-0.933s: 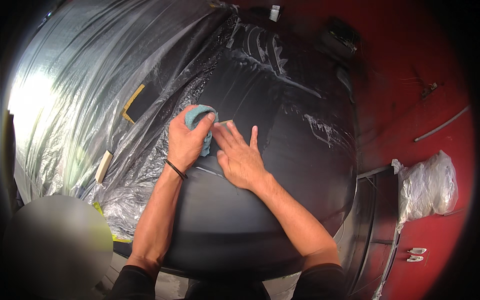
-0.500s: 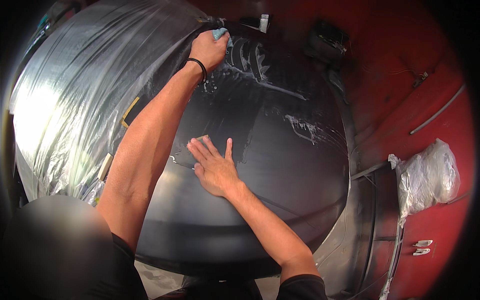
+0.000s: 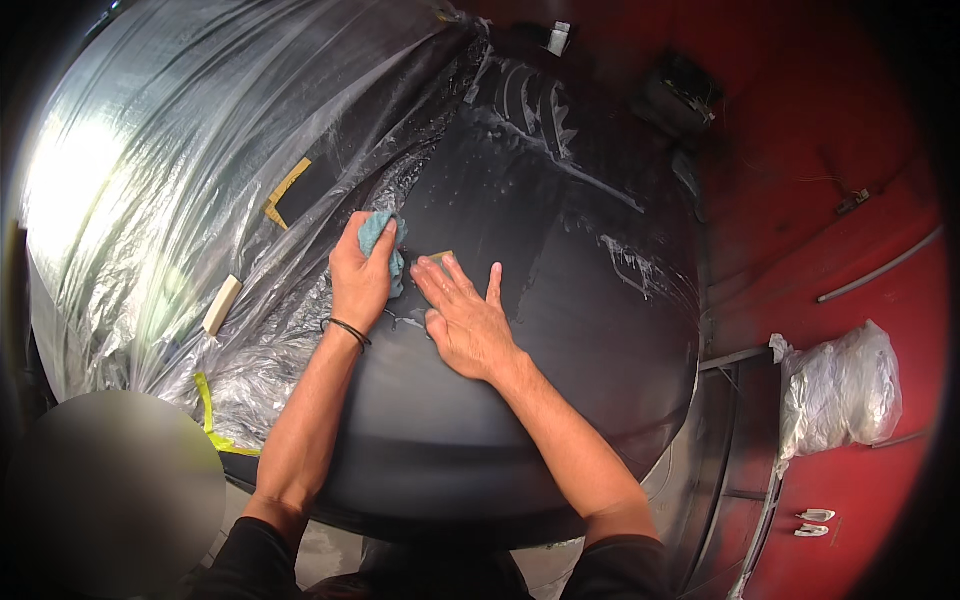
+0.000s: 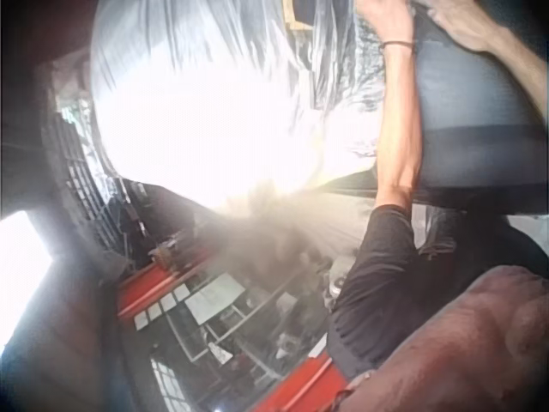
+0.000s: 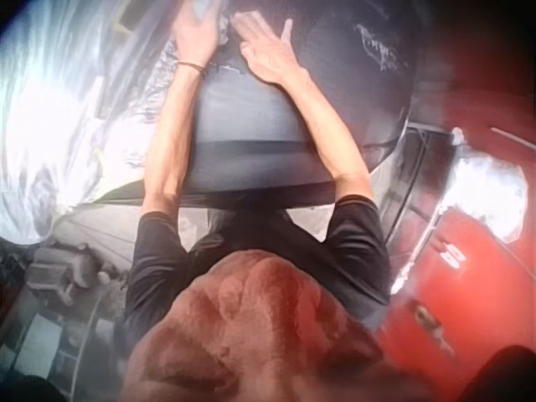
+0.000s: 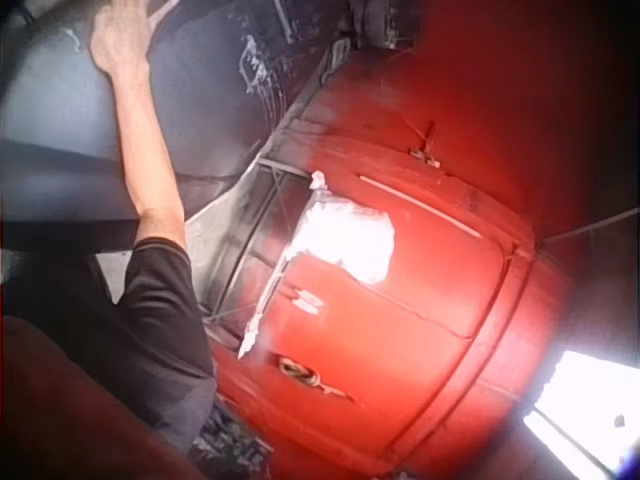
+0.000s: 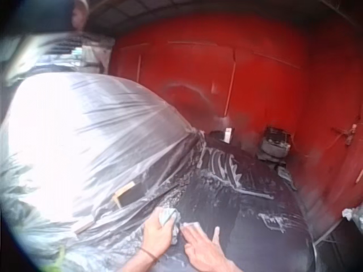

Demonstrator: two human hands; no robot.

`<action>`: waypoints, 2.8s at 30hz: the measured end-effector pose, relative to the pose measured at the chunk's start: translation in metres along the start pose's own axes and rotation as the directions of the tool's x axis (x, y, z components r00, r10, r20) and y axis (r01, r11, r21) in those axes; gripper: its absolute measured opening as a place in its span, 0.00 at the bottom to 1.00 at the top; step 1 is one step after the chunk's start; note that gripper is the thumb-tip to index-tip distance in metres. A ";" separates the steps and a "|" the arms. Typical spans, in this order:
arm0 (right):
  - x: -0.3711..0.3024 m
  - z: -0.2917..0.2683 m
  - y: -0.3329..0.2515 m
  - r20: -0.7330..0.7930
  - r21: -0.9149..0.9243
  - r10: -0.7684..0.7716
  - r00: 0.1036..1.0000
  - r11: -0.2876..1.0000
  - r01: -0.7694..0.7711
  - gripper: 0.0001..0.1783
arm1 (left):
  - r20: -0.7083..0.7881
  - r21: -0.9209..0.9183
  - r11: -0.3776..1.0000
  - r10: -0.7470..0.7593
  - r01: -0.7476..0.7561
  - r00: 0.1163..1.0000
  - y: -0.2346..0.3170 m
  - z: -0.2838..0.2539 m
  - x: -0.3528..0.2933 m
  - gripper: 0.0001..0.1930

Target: The person sands the surface of a car hood by hand using a sanding block and a cloth.

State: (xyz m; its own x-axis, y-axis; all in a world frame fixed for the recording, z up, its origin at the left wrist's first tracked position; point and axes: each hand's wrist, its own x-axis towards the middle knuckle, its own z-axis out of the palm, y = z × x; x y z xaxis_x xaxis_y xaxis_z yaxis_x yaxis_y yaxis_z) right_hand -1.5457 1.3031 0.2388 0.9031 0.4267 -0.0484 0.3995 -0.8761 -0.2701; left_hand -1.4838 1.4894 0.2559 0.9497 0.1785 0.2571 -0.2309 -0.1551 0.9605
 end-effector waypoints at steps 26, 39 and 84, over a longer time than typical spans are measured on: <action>0.125 -0.072 0.256 -0.092 0.064 0.466 0.880 0.885 -0.461 0.38 | 0.119 0.086 0.990 0.099 -0.109 0.988 -0.001 0.000 -0.019 0.07; -0.079 -0.009 0.040 0.144 -0.043 0.101 0.985 0.995 -0.095 0.35 | 0.078 0.092 0.994 0.055 -0.062 0.995 -0.012 -0.011 -0.019 0.08; 0.131 -0.026 0.103 -0.138 0.045 0.198 0.970 0.980 -0.194 0.35 | 0.007 -0.245 0.954 -0.177 0.173 0.984 -0.004 -0.017 -0.013 0.09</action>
State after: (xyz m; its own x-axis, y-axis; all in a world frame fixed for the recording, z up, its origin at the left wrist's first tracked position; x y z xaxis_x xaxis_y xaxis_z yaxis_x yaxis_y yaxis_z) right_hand -1.3819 1.2633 0.2293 0.9773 0.2093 0.0322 0.2092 -0.9311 -0.2987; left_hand -1.4982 1.5044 0.2502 0.9770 0.1963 0.0828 -0.1079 0.1207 0.9868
